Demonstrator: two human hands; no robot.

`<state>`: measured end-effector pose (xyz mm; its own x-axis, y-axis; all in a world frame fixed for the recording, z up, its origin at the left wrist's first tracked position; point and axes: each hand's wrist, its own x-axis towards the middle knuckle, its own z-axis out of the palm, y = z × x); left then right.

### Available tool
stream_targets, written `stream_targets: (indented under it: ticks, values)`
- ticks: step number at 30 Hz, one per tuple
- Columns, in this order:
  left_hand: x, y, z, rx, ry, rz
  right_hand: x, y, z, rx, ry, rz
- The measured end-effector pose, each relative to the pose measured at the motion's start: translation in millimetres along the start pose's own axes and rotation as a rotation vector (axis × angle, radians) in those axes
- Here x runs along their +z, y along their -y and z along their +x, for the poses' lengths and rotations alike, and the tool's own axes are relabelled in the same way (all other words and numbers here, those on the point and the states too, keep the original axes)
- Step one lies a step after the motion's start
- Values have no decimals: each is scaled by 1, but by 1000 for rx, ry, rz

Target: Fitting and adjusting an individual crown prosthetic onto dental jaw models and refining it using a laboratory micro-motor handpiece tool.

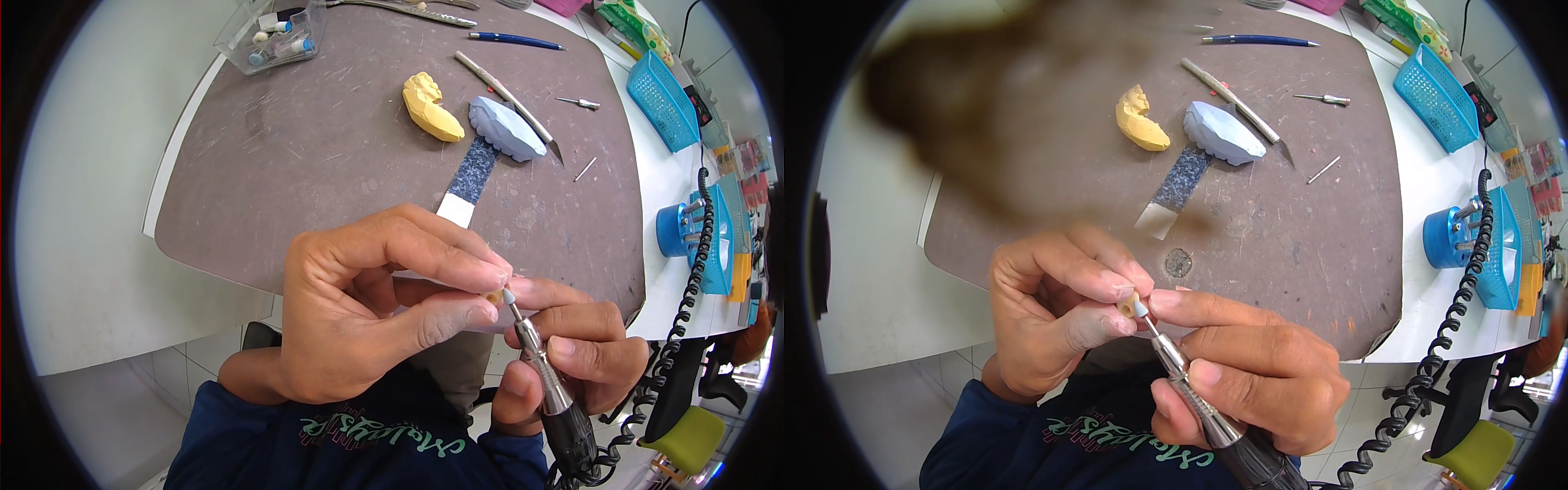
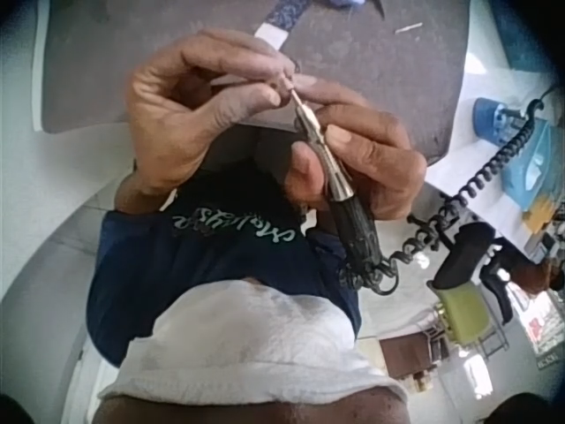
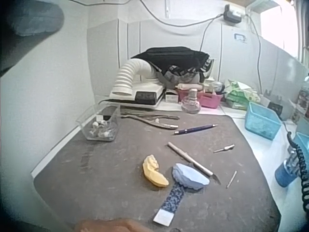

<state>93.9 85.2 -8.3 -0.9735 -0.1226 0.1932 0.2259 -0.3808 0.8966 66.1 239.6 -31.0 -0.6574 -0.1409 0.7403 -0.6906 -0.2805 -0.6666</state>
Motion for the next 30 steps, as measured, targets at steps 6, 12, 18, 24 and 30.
stream_targets:
  ticks: [6, 12, 18, 24, 30]
  values:
    - [0, -1, -1, -29, -9, -26, -2, 0, 1, 5, 21, -3]
    - [0, -1, -1, -52, -13, -61, -4, 3, 2, 17, 49, 15]
    - [-1, 1, 0, -11, 10, -25, -3, 1, 4, 5, 51, 17]
    - [0, 2, -1, -12, 4, -13, -4, 0, 5, 4, 81, 15]
    - [0, 2, 0, 14, 4, 4, -2, 0, 4, 2, 39, 3]
